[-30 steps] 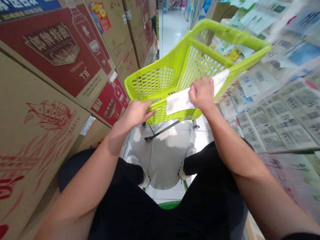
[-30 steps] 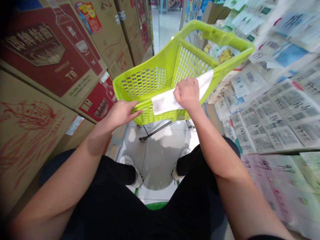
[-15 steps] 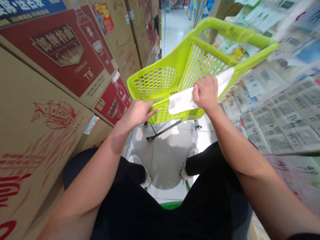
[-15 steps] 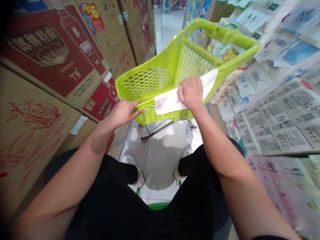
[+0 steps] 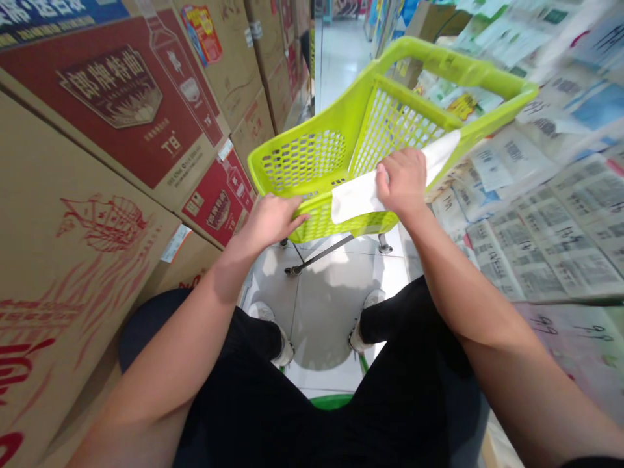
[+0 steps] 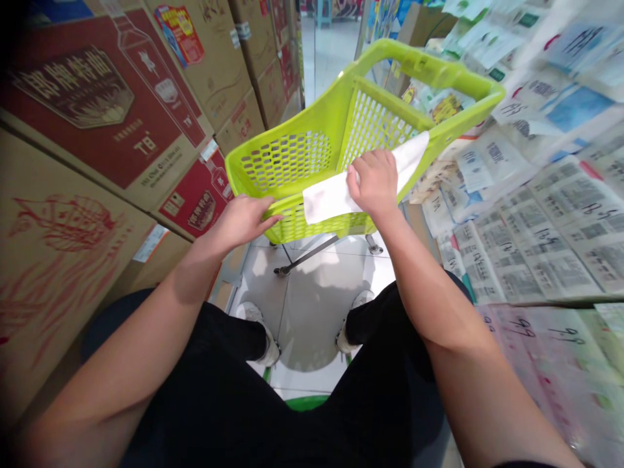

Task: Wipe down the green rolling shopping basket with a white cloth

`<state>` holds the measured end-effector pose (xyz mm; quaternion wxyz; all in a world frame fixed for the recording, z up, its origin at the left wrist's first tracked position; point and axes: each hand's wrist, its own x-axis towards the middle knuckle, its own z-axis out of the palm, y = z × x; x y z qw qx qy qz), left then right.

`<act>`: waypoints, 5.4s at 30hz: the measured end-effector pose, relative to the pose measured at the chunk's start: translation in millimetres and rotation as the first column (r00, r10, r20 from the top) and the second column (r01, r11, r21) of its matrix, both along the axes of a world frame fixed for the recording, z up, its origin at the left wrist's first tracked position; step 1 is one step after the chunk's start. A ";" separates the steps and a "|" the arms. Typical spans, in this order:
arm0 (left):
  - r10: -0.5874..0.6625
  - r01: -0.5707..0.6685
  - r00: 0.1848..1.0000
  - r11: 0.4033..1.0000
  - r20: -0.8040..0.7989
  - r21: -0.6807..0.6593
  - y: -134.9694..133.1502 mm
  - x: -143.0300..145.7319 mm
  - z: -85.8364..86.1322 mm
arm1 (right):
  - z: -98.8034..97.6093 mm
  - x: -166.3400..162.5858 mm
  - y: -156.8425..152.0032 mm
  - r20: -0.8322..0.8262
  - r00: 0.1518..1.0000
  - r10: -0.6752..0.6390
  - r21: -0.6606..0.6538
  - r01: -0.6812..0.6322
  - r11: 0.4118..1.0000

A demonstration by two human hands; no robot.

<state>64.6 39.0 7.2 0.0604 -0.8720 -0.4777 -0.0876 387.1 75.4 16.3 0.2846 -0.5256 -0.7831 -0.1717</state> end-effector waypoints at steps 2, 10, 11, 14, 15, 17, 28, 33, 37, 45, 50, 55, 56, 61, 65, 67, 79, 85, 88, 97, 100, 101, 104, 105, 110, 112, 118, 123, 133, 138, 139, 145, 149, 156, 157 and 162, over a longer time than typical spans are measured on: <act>-0.006 0.006 1.000 1.000 -0.012 0.022 -0.1 2.9 -0.4 | -0.3 -4.4 -5.6 -0.001 1.000 -0.004 0.016 0.004 1.000; -0.037 0.037 0.999 0.999 0.023 0.005 1.3 -3.7 -0.1 | -6.2 -20.5 -16.7 0.085 0.979 0.183 -0.076 -0.176 0.981; -0.036 0.036 0.999 0.999 0.018 0.003 2.4 -5.8 -0.8 | -3.5 -5.8 -7.4 0.067 0.992 0.104 -0.056 -0.100 0.993; -0.037 0.037 0.999 0.999 0.012 0.011 5.3 -7.9 -3.9 | 1.4 26.8 12.3 -0.009 0.996 -0.090 0.047 0.090 0.995; -0.035 0.034 0.999 0.999 0.012 0.016 5.8 -7.0 -5.0 | 0.6 27.2 12.3 -0.029 0.993 -0.116 0.082 0.118 0.990; -0.023 0.023 1.000 0.999 0.013 0.026 5.8 -3.7 -6.3 | -5.2 9.9 1.2 -0.048 0.995 -0.089 0.116 0.094 0.989; -0.032 0.032 0.999 0.999 0.019 0.011 2.8 -6.2 -2.7 | -2.3 -2.3 1.4 0.014 0.999 0.033 -0.017 -0.033 0.999; 0.008 -0.008 1.000 0.999 -0.004 0.035 2.3 2.7 -3.1 | -7.9 -14.4 -6.7 -0.025 1.000 0.016 0.042 -0.015 0.999; -0.040 0.039 0.998 0.999 0.045 0.008 -0.6 4.7 0.9 | -19.3 -59.1 -35.8 0.011 0.973 0.231 -0.050 -0.230 0.972; 0.020 -0.020 1.000 1.000 -0.007 -0.001 -1.8 3.6 0.1 | -5.2 5.0 7.3 -0.096 0.995 -0.019 0.045 0.024 0.999; 0.021 -0.021 1.000 1.000 -0.015 -0.009 -5.3 13.2 4.2 | -17.2 -33.2 -18.7 -0.056 0.997 0.053 0.074 -0.048 0.996; -0.020 0.021 0.999 1.000 0.037 -0.016 -3.9 5.4 2.8 | -20.2 -68.0 -39.4 0.027 0.965 0.260 -0.064 -0.258 0.964; -0.020 0.021 0.999 1.000 0.038 -0.013 -3.1 3.0 2.0 | -17.7 -61.4 -34.1 0.025 0.971 0.239 -0.080 -0.237 0.968; 0.007 -0.007 1.000 1.000 0.005 0.005 -1.4 1.8 -0.2 | -9.1 -12.0 1.3 -0.060 0.998 0.019 0.022 -0.017 1.000; 0.023 -0.023 1.000 1.000 -0.008 0.006 -4.8 9.4 3.0 | -18.5 -31.3 -10.3 -0.088 0.996 0.029 0.089 -0.021 0.996; 0.013 -0.013 1.000 1.000 -0.008 -0.008 -6.2 10.3 5.0 | -23.8 -52.4 -24.8 -0.039 0.994 0.101 0.067 -0.098 0.993; 0.035 -0.035 0.999 0.999 -0.031 -0.002 -8.6 19.9 4.9 | -10.7 -8.6 -2.3 -0.126 0.991 -0.037 0.075 0.046 0.996; 0.013 -0.013 1.000 1.000 0.019 -0.008 -21.6 32.6 10.8 | -25.0 -61.9 -34.0 0.050 0.977 0.207 -0.033 -0.206 0.978; 0.090 -0.089 0.995 0.996 0.040 -0.023 -32.0 39.0 15.8 | -21.7 -57.8 -30.6 0.055 0.976 0.210 -0.090 -0.204 0.975; 0.139 -0.135 0.988 0.989 0.062 -0.053 -62.2 81.9 18.8 | -15.0 -28.5 -20.8 0.018 0.994 0.112 -0.068 -0.110 0.992; 0.045 -0.042 0.996 0.999 0.083 -0.033 -74.4 90.9 18.4 | -10.7 -10.5 -13.1 0.032 0.991 0.127 -0.111 -0.122 0.986; -0.024 0.026 0.995 0.999 0.097 -0.020 -76.6 90.7 18.4 | -8.9 -3.6 -9.6 0.032 0.989 0.142 -0.131 -0.137 0.982; -0.245 0.238 0.964 0.969 0.106 0.070 -71.5 76.4 18.3 | -3.0 14.7 0.4 0.013 0.978 0.206 -0.192 -0.200 0.961; -0.280 0.269 0.955 0.957 0.094 0.110 -65.7 66.8 18.0 | -1.2 19.3 2.7 0.002 0.974 0.225 -0.211 -0.219 0.953; -0.163 0.150 0.984 0.975 0.072 0.163 -21.2 3.7 11.2 | 4.1 29.9 2.3 -0.035 0.968 0.247 -0.247 -0.247 0.937; -0.237 0.232 0.971 0.966 0.035 0.118 -7.0 -14.0 6.3 | 4.2 29.7 -3.1 -0.032 0.970 0.243 -0.252 -0.243 0.937; -0.220 0.219 0.975 0.964 -0.011 0.154 0.1 -16.7 -3.6 | 7.6 15.7 -33.2 0.002 0.967 0.254 -0.312 -0.241 0.919; -0.136 0.141 0.990 0.967 -0.037 0.213 -3.0 -2.3 -7.2 | 16.9 -3.1 -62.1 0.103 0.970 0.220 -0.369 -0.168 0.914; -0.073 0.061 0.995 0.985 0.067 0.159 -9.2 22.6 -7.4 | 22.3 -34.1 -89.5 0.384 0.906 0.178 -0.407 -0.007 0.913; -0.084 0.071 0.968 0.995 0.236 0.067 -26.4 28.4 1.2 | 24.7 -50.5 -85.2 0.360 0.912 0.195 -0.432 -0.022 0.902; -0.094 0.081 0.958 0.995 0.271 0.058 -30.2 28.4 3.5 | 25.1 -54.6 -84.9 0.334 0.914 0.229 -0.448 -0.060 0.892; -0.196 0.174 0.913 0.980 0.358 0.092 -34.7 21.0 11.1 | 30.2 -66.0 -81.9 0.071 0.867 0.493 -0.459 -0.410 0.788; -0.219 0.175 0.906 0.973 0.361 0.152 -24.0 8.8 13.5 | 34.9 -45.3 -75.5 0.023 0.857 0.516 -0.403 -0.464 0.789; -0.052 -0.066 0.864 0.974 0.501 0.216 -15.1 -16.0 30.1 | 24.5 -6.4 -66.9 0.191 0.958 0.216 -0.377 -0.132 0.917; -0.037 -0.087 0.852 0.974 0.523 0.211 -14.6 -17.3 30.5 | 23.6 -5.3 -66.2 0.198 0.956 0.217 -0.384 -0.128 0.914; -0.026 -0.120 0.700 0.981 0.713 0.153 -11.8 -10.6 22.9 | 34.6 -7.9 -65.5 0.097 0.950 0.297 -0.393 -0.238 0.888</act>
